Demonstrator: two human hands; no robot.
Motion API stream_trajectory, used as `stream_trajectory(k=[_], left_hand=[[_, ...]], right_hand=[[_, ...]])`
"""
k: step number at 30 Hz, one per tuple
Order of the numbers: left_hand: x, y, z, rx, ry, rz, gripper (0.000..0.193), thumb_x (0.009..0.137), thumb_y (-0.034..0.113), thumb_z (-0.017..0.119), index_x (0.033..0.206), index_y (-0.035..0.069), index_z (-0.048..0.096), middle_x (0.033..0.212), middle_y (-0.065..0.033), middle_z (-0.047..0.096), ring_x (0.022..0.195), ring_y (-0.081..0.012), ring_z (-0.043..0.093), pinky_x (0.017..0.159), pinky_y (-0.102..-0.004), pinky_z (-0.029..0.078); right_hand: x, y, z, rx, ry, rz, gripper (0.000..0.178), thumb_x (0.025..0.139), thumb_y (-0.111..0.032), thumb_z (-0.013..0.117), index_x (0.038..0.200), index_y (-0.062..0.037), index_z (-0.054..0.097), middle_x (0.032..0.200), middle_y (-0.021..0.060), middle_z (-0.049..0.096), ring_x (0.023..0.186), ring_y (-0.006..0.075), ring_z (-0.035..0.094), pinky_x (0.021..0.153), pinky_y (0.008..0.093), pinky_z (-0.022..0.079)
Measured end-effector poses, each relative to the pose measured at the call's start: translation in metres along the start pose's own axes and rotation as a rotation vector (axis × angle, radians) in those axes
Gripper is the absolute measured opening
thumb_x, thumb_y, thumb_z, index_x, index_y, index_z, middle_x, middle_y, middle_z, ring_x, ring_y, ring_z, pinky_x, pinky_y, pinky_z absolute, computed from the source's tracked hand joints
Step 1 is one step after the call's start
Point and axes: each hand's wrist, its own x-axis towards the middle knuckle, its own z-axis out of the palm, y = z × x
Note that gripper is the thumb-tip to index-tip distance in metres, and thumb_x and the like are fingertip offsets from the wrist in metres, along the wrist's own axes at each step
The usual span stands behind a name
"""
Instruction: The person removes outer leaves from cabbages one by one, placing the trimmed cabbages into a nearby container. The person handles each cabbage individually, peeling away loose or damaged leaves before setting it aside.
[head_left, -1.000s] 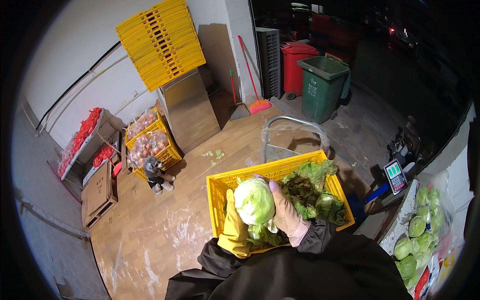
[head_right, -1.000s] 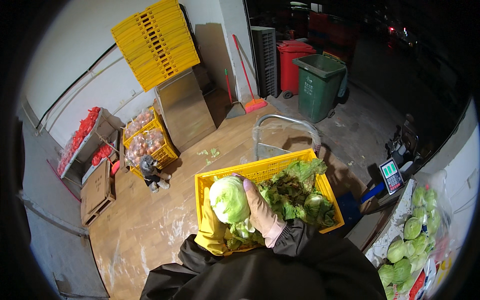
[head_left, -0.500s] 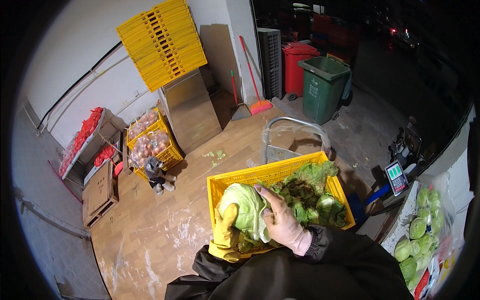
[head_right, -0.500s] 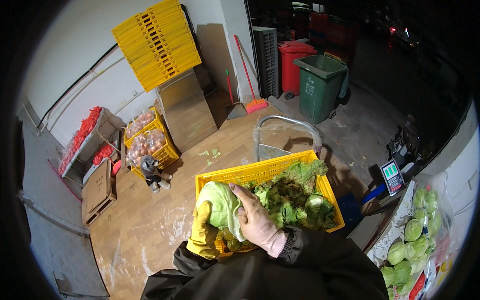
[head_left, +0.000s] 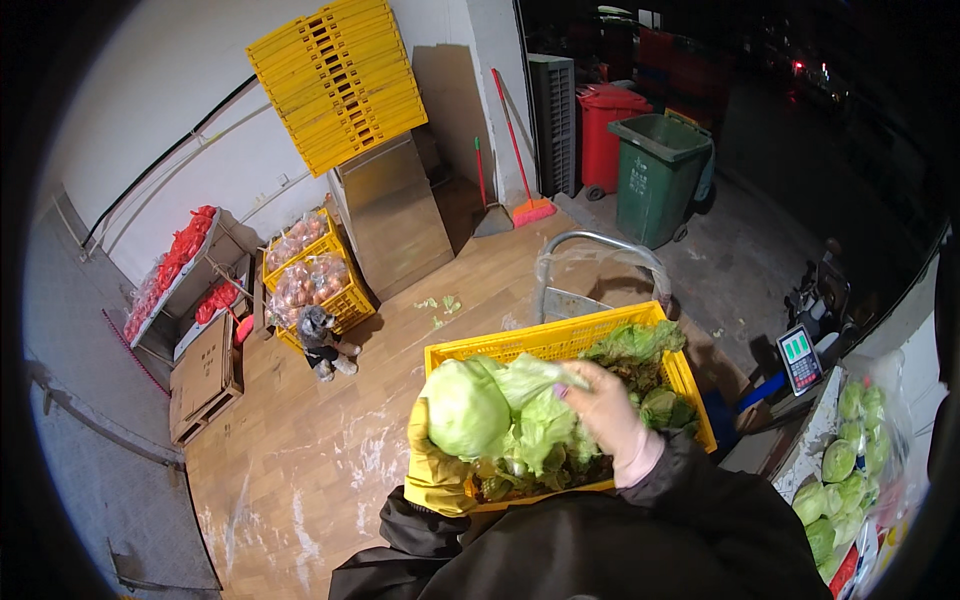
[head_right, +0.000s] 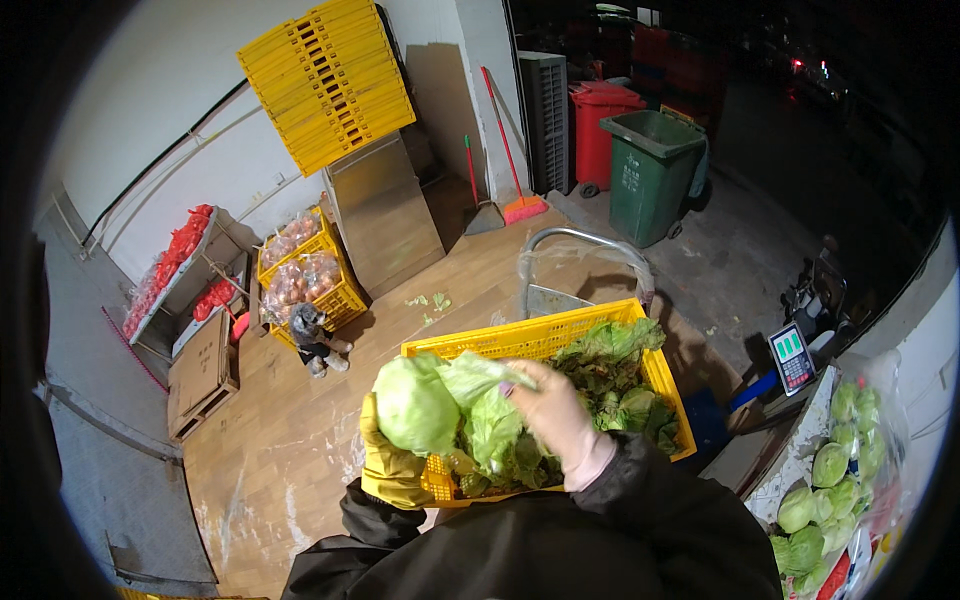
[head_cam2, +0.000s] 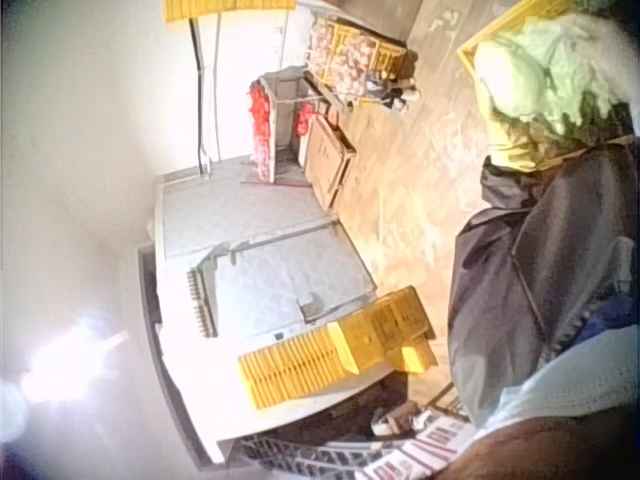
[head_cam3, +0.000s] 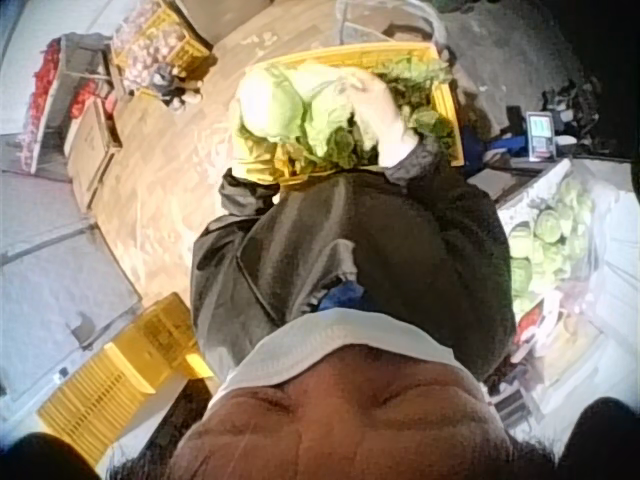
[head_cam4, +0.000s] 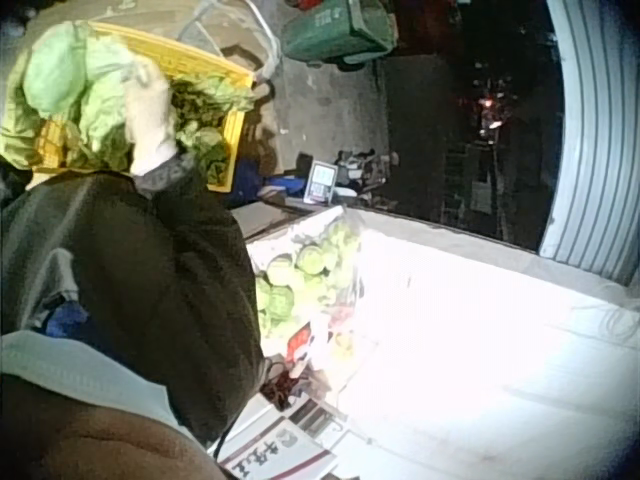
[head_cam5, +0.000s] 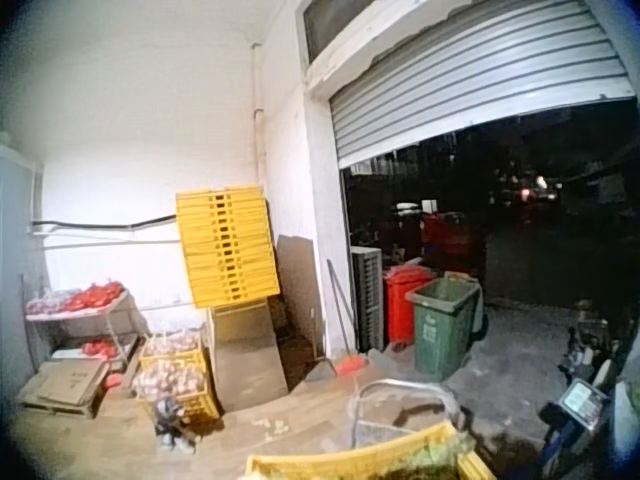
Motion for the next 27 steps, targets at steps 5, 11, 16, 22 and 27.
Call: stream_trajectory(k=[5, 11, 16, 22, 27], left_hand=[[0.013, -0.008, -0.009, 0.536, -0.059, 0.207, 0.073, 0.085, 0.066, 0.053, 0.142, 0.020, 0.047, 0.141, -0.0154, 0.051, 0.125, -0.0412, 0.051, 0.102, -0.0617, 0.043], [0.000, 0.004, -0.005, -0.204, -0.128, -0.264, 0.075, 0.087, 0.065, 0.051, 0.142, 0.014, 0.047, 0.139, -0.0184, 0.053, 0.124, -0.0410, 0.053, 0.103, -0.0594, 0.045], [0.005, -0.006, -0.015, 0.004, -0.137, -0.347, 0.076, 0.082, 0.058, 0.064, 0.137, 0.007, 0.051, 0.133, -0.0194, 0.058, 0.121, -0.0361, 0.058, 0.102, -0.0555, 0.047], [-0.002, -0.023, -0.008, 0.072, -0.359, -0.478, 0.076, 0.082, 0.058, 0.064, 0.135, 0.004, 0.051, 0.130, -0.0208, 0.058, 0.115, -0.0350, 0.061, 0.098, -0.0547, 0.051], [0.025, -0.054, 0.022, 0.383, -0.207, -0.529, 0.070, 0.098, 0.057, 0.044, 0.146, 0.007, 0.041, 0.143, -0.0180, 0.048, 0.129, -0.0313, 0.049, 0.108, -0.0453, 0.042]], right_hand=[[0.015, 0.020, -0.008, 0.473, 0.175, 0.244, 0.033, 0.095, -0.004, 0.061, 0.127, -0.0004, 0.058, 0.108, 0.0061, 0.067, 0.088, 0.0115, 0.064, 0.081, 0.0247, 0.052], [0.010, 0.039, -0.004, -1.109, 0.018, 0.057, 0.068, 0.090, -0.030, 0.072, 0.144, -0.0017, 0.041, 0.147, 0.0161, 0.045, 0.140, 0.0275, 0.039, 0.112, 0.0391, 0.037], [0.003, -0.002, 0.015, -0.470, -0.084, -0.623, 0.071, 0.088, -0.034, 0.074, 0.144, -0.0039, 0.042, 0.149, 0.0161, 0.043, 0.140, 0.0291, 0.040, 0.115, 0.0406, 0.035], [0.005, 0.008, 0.009, 0.018, 0.097, 0.020, 0.036, 0.097, -0.025, 0.062, 0.125, -0.0024, 0.060, 0.131, 0.0126, 0.060, 0.125, 0.0209, 0.054, 0.104, 0.0329, 0.044], [-0.018, 0.050, -0.036, 0.209, -0.022, -0.075, 0.095, 0.086, -0.064, 0.064, 0.151, -0.0076, 0.026, 0.149, 0.0181, 0.036, 0.140, 0.0301, 0.034, 0.112, 0.0398, 0.035]])
